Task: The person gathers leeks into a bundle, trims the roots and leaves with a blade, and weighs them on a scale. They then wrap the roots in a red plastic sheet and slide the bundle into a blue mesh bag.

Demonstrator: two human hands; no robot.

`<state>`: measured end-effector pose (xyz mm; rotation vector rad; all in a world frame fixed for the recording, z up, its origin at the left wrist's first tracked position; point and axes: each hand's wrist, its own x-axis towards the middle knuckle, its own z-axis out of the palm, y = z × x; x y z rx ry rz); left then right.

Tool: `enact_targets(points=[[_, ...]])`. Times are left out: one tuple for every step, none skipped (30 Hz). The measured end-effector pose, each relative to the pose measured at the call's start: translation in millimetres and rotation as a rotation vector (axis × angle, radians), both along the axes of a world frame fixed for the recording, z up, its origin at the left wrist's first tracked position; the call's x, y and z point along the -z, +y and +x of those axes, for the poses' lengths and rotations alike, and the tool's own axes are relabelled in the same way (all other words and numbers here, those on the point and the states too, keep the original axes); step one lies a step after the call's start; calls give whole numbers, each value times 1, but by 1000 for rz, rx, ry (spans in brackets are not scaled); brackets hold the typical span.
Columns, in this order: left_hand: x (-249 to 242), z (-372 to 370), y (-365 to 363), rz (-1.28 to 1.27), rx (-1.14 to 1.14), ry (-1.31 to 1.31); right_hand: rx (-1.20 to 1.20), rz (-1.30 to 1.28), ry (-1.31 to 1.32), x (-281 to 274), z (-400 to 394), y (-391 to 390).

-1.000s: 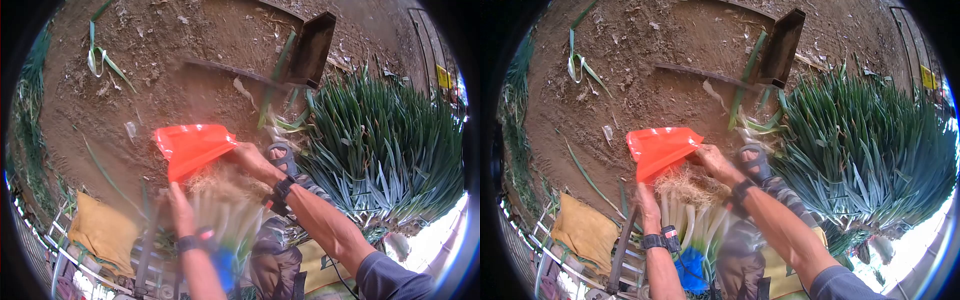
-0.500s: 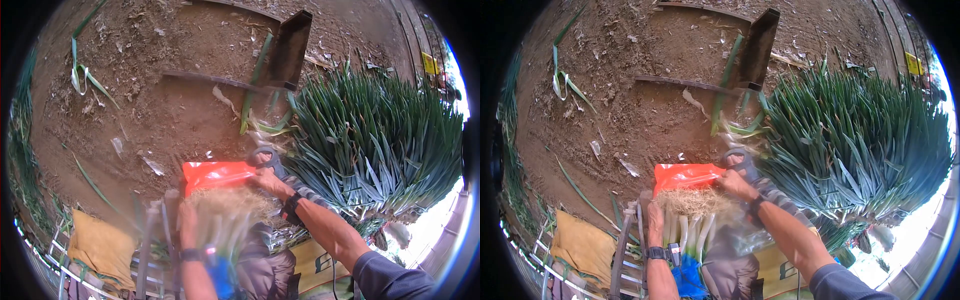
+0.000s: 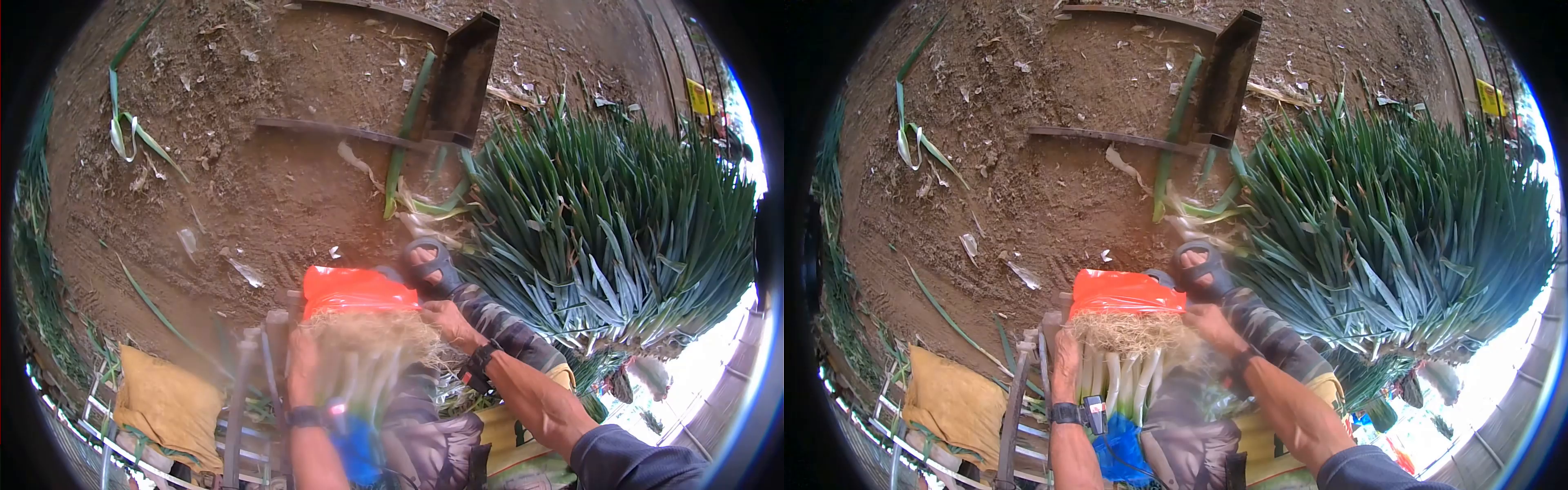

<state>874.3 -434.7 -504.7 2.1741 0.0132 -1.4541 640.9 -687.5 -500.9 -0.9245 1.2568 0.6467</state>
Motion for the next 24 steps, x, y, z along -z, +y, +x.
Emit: enact_targets(points=[[5, -4, 4, 13, -49, -17, -2, -2, 15, -4, 2, -1], [17, -12, 11, 26, -100, -34, -6, -4, 30, -8, 5, -3], [29, -19, 19, 39, -150, -52, -4, -26, 18, -12, 8, -5], [37, -23, 27, 30, -126, -56, -2, -47, 7, -16, 12, -7], [42, -24, 32, 21, -102, -62, 0, -68, -6, -17, 14, -7], [47, -26, 37, 11, -76, -68, 18, -110, -38, -17, 15, -5], [44, -25, 34, 22, -102, -45, 37, -152, -70, -16, 14, -2], [42, -24, 31, 33, -129, -23, 56, -195, -102, -16, 13, 0], [39, -23, 28, 45, -156, 0, 35, -184, -80, -15, 11, 1], [44, -26, 33, 39, -92, -56, 13, -174, -59, -15, 10, 0], [51, -30, 41, 32, -25, -111, -6, -164, -36, -14, 6, -1], [59, -34, 50, 24, 42, -167, -28, -176, -66, -12, -1, 1], [55, -32, 45, 31, -59, -115, -51, -187, -97, -7, -13, 7], [47, -29, 33, 39, -160, -63, -74, -197, -128, -7, -19, 11], [37, -25, 22, 46, -260, -10, -92, -220, -142, -8, -25, 15], [27, -21, 12, 26, -279, 25, -110, -243, -154, -10, -28, 17], [17, -16, 2, 5, -297, 60, -127, -267, -167, -14, -25, 15], [12, -13, -6, -16, -316, 95, -115, -249, -111, -20, -23, 15], [11, -12, -10, -7, -346, 102, -104, -231, -57, -34, -10, 12], [11, -10, -14, 3, -378, 108, -91, -213, -2, -47, 3, 9], [11, -11, -16, 15, -408, 115, -69, -219, 27, -54, 18, 4], [11, -11, -18, 8, -396, 65, -30, -244, 8, -52, 34, -3], [12, -13, -19, 1, -383, 15, 13, -268, -34, -46, 47, -9], [13, -15, -21, -6, -371, -35, 35, -278, -78, -42, 52, -11]])
